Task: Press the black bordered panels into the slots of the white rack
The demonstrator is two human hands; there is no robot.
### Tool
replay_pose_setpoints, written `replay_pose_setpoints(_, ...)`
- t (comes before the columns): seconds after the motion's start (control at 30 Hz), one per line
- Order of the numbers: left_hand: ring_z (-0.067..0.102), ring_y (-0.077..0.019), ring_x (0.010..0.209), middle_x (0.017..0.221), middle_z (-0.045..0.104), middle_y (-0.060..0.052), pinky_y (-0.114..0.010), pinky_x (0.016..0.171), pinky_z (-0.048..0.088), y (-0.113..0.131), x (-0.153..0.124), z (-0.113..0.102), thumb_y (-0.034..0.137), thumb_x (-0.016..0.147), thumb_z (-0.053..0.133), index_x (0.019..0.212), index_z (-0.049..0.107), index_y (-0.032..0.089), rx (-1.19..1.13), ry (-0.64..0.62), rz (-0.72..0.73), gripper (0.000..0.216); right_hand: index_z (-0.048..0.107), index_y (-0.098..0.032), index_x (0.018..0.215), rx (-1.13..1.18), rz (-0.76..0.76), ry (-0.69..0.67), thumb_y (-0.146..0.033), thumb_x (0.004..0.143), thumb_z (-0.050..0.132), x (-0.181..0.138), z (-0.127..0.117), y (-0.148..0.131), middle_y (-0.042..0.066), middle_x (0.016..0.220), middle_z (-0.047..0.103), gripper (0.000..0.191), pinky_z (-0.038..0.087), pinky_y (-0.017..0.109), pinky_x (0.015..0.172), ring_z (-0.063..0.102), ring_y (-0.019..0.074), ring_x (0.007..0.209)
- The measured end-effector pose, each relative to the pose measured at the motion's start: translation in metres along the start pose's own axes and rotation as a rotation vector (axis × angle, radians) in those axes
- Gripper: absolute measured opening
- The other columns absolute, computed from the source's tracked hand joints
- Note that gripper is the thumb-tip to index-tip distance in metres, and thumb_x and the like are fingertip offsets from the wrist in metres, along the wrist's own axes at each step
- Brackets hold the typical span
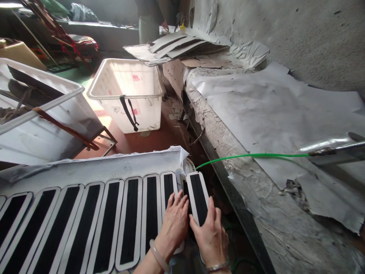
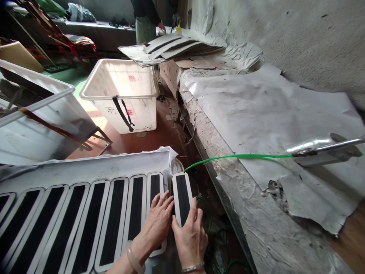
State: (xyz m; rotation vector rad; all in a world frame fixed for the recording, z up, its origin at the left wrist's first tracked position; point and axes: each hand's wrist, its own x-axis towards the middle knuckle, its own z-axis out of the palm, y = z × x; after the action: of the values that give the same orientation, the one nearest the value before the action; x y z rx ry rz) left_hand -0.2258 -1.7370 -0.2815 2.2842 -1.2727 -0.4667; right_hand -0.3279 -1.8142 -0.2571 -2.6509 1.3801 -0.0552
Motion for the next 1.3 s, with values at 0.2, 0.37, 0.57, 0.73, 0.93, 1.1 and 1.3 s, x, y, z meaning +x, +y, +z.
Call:
replay_pose_setpoints(0.2, 0.050, -0.0257, 0.129, 0.136, 0.057, -0.010, -0.045, 0.111, 0.044, -0.018, 0.006, -0.014, 0.004, 0.087, 0.041, 0.118, 0.061, 0.015, 0.071, 0.115, -0.035, 0.039, 0.017, -0.013, 0.147, 0.044, -0.045, -0.050, -0.034, 0.089, 0.064, 0.016, 0.011, -0.014, 0.012, 0.119, 0.052, 0.077, 0.050, 0.032, 0.061, 0.066, 0.0246, 0.082)
replay_pose_setpoints(0.37, 0.053, -0.0252, 0.123, 0.136, 0.055, -0.012, -0.046, 0.106, 0.049, -0.044, 0.012, -0.024, 0.007, 0.089, 0.043, 0.131, 0.050, 0.015, 0.085, 0.175, -0.062, 0.043, 0.019, -0.011, 0.147, 0.060, -0.066, -0.097, -0.035, 0.088, 0.067, 0.029, 0.017, -0.020, 0.013, 0.121, 0.052, 0.080, 0.051, 0.033, 0.064, 0.066, 0.0255, 0.084)
replay_pose_setpoints(0.57, 0.052, -0.0241, 0.123, 0.138, 0.054, -0.011, -0.043, 0.105, 0.049, -0.054, 0.028, -0.030, 0.007, 0.086, 0.049, 0.133, 0.048, 0.015, 0.101, 0.168, -0.040, 0.048, 0.022, -0.007, 0.146, 0.057, -0.061, -0.157, -0.034, 0.087, 0.067, 0.031, 0.022, -0.026, 0.016, 0.124, 0.052, 0.079, 0.052, 0.034, 0.066, 0.067, 0.0267, 0.085)
replay_pose_setpoints(0.73, 0.053, -0.0267, 0.122, 0.141, 0.053, -0.010, -0.047, 0.099, 0.050, -0.054, 0.036, -0.032, 0.011, 0.087, 0.054, 0.135, 0.047, 0.017, 0.139, 0.129, -0.026, 0.049, 0.022, -0.004, 0.146, 0.048, -0.074, -0.195, -0.035, 0.088, 0.066, 0.029, 0.022, -0.024, 0.018, 0.126, 0.051, 0.080, 0.053, 0.035, 0.070, 0.066, 0.0271, 0.086)
replay_pose_setpoints(0.93, 0.054, -0.0272, 0.118, 0.142, 0.052, -0.008, -0.047, 0.094, 0.050, -0.053, 0.042, -0.036, 0.014, 0.088, 0.052, 0.137, 0.045, 0.018, 0.202, 0.092, -0.015, 0.049, 0.020, -0.001, 0.147, 0.005, -0.107, -0.250, -0.037, 0.091, 0.062, 0.028, 0.023, -0.022, 0.019, 0.125, 0.052, 0.079, 0.054, 0.034, 0.073, 0.066, 0.0256, 0.087)
replay_pose_setpoints(1.1, 0.052, -0.0257, 0.120, 0.146, 0.049, -0.004, -0.045, 0.093, 0.048, -0.052, 0.042, -0.036, 0.015, 0.091, 0.047, 0.139, 0.043, 0.023, 0.253, 0.071, 0.026, 0.049, 0.024, 0.002, 0.146, -0.101, -0.180, -0.268, -0.043, 0.093, 0.057, 0.031, 0.021, -0.025, 0.018, 0.116, 0.056, 0.078, 0.054, 0.036, 0.067, 0.065, 0.0249, 0.080)
replay_pose_setpoints(1.3, 0.052, -0.0249, 0.120, 0.146, 0.049, -0.003, -0.045, 0.093, 0.047, -0.052, 0.040, -0.035, 0.015, 0.091, 0.046, 0.137, 0.046, 0.023, 0.295, 0.072, 0.045, 0.046, 0.031, 0.007, 0.142, -0.189, -0.269, -0.328, -0.053, 0.092, 0.058, 0.041, 0.012, -0.029, 0.020, 0.110, 0.058, 0.082, 0.056, 0.038, 0.065, 0.066, 0.0266, 0.079)
